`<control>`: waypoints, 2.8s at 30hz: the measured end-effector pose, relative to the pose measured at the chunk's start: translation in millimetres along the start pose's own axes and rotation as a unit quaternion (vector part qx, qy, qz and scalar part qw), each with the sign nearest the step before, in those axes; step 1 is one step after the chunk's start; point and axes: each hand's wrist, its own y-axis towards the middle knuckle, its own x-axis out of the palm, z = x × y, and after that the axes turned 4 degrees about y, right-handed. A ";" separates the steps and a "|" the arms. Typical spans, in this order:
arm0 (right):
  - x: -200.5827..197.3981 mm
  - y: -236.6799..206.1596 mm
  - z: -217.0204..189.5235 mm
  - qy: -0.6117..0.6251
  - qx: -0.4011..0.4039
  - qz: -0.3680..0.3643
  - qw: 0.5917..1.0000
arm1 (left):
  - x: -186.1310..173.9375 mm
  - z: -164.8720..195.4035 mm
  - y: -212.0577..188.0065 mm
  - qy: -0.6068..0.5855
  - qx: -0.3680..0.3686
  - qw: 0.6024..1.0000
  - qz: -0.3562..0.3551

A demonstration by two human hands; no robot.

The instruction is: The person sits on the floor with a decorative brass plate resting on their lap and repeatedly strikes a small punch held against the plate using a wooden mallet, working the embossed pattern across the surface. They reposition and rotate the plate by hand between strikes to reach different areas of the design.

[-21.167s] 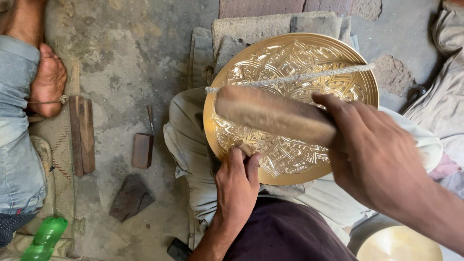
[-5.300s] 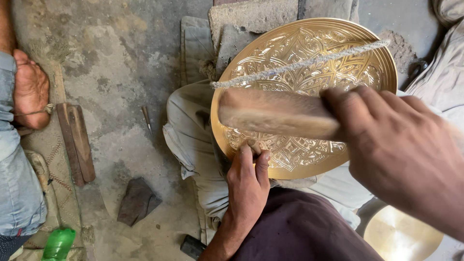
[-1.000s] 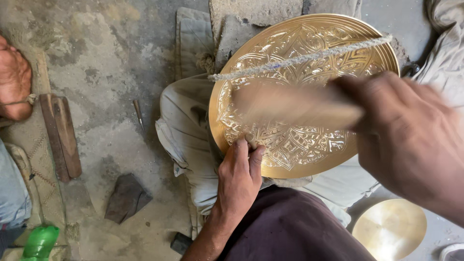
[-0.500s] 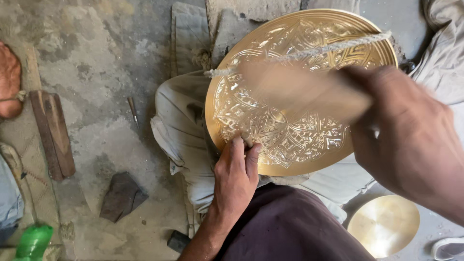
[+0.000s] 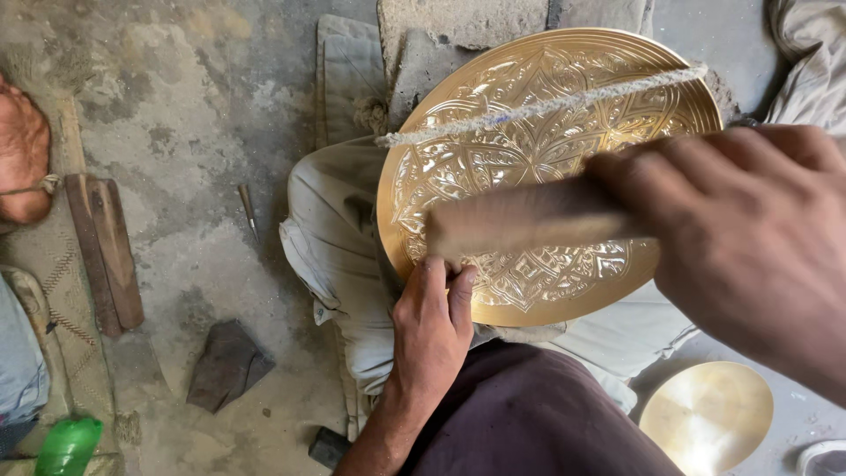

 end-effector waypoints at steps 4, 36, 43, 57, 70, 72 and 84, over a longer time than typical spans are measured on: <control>2.3 0.0 -1.1 0.202 0.174 -0.065 0.962 | -2.1 0.5 0.8 -0.007 -0.009 1.000 -0.002; 24.5 -89.3 49.0 0.172 0.088 0.128 0.973 | 13.3 52.2 -1.8 -0.049 0.011 0.996 -0.074; 39.6 -94.5 43.8 0.350 0.213 0.036 0.911 | 33.4 43.3 -7.8 0.019 0.058 0.995 -0.084; 14.3 -89.8 21.1 0.163 0.141 0.020 0.976 | 29.8 44.0 -20.4 0.028 0.095 0.994 -0.045; 182.4 -209.0 32.8 0.487 0.464 0.080 0.736 | -70.9 86.1 27.8 0.051 0.054 0.995 0.066; 204.7 -210.6 10.4 0.469 0.441 0.067 0.762 | -77.4 100.3 53.2 0.112 0.224 0.964 0.092; 112.0 -132.7 -51.1 0.612 0.412 0.362 0.569 | -14.7 163.3 159.4 0.202 0.290 0.930 -0.103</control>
